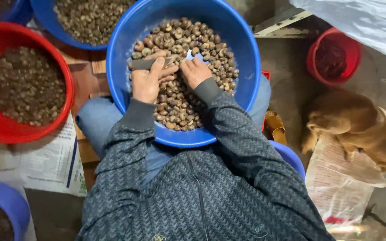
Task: A person is manually peeling nuts using a small metal tool, prying open the shells and sorting the nuts into different colored bowls.
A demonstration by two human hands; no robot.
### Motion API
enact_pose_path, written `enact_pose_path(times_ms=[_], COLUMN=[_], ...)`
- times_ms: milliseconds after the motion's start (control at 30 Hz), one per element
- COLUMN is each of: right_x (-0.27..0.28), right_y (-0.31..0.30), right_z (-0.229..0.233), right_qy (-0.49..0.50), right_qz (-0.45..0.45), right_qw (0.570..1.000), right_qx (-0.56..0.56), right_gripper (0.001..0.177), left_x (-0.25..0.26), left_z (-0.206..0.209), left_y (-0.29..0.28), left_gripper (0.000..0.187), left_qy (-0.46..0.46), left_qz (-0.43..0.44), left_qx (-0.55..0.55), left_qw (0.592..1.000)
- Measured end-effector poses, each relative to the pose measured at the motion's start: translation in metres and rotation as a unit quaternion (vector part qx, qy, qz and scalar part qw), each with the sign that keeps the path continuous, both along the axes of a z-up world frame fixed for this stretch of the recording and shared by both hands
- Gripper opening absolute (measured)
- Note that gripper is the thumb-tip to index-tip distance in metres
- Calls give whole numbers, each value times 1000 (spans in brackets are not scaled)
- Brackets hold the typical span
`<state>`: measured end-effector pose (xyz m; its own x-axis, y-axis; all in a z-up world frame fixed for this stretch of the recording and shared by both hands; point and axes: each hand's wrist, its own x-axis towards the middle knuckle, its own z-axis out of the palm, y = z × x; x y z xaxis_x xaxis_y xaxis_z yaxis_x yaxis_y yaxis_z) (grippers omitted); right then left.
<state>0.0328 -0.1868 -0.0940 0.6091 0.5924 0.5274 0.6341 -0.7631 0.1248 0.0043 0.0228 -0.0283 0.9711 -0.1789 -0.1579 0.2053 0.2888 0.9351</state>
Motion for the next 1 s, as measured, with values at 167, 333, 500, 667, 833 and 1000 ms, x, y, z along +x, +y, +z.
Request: enact_pose_path(times_ms=[167,333,500,667,833,1000], right_x=[-21,-18,-29,-24,-25,-24], right_y=[2,-7,-10,1,9,5], right_z=[47,-9,25,-12,-26,-19], right_qy=[336,469,420,383,391,412], right_qz=[-83,-70,-140,-114,-137,-186], right_qw=[926,741,845,906,909,891], right_qx=[154,475,301,139,52,49], right_gripper=[28,16,13,34,30,10], left_x=[-1,-3,-3,-1,0,-2], left_z=[16,14,6,-4,-7,-2], left_y=[-1,-4,-8,-5,-4,-5], left_gripper=[35,32,31,31,31,28], left_qy=[-24,-77,-29,-24,-11,13], left_qz=[24,20,30,32,28,43], left_qx=[34,127,109,91,76,38], left_qw=[999,989,993,995,997,998])
